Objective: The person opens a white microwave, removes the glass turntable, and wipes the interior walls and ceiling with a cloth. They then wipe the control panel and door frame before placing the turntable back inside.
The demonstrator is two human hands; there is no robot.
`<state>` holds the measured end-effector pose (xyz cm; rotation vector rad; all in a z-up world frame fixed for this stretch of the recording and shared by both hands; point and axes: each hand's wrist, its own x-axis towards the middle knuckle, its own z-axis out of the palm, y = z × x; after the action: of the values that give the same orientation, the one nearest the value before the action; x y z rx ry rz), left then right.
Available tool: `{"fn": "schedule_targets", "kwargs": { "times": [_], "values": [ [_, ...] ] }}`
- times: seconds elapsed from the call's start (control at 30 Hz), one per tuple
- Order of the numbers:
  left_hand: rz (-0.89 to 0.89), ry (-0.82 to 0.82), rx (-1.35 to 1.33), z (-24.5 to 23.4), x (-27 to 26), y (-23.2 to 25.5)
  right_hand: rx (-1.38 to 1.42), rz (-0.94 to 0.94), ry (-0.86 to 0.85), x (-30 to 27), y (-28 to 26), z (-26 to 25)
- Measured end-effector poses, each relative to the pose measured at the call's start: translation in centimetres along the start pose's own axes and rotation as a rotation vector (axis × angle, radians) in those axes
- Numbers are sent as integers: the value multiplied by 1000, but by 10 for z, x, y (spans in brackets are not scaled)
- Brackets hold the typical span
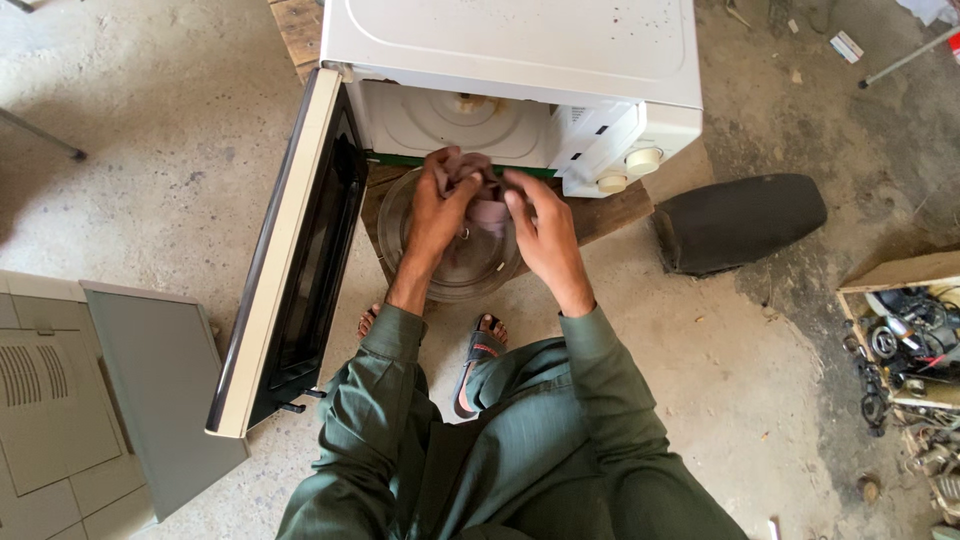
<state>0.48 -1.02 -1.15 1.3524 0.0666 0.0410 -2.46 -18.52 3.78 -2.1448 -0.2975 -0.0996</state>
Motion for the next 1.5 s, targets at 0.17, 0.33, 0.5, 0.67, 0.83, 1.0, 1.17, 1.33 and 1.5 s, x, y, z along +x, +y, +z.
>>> {"fn": "schedule_targets", "kwargs": {
  "times": [0.17, 0.33, 0.5, 0.67, 0.83, 1.0, 1.17, 1.33, 1.5],
  "values": [
    [-97, -127, -56, 6, 2, 0, -35, -30, -155, 30, 8, 9],
    [-159, -273, -157, 7, 2, 0, -31, -167, -138, 35, 19, 26],
    [-199, -291, -192, 19, 6, -4, 37, -142, -21, 33, 33, 18],
    [-177, -270, -173, 30, 22, -12, 131, -54, 46, 36, 55, 1],
    [-195, -205, -20, 37, 40, -35, 141, -37, 127, 34, 79, -19],
    [-208, -112, 80, 36, 53, -58, 176, 7, 166, 28, 78, -29],
    [-237, -67, 197, 29, 55, -67, 61, -178, 194, 20, 51, -20],
    [-281, 2, 24, 22, 58, -74, -25, -218, 200, 24, 37, -9],
    [-440, 74, -119, 15, 64, -89, -142, -246, 179, 37, 42, 0]
  ]
}}
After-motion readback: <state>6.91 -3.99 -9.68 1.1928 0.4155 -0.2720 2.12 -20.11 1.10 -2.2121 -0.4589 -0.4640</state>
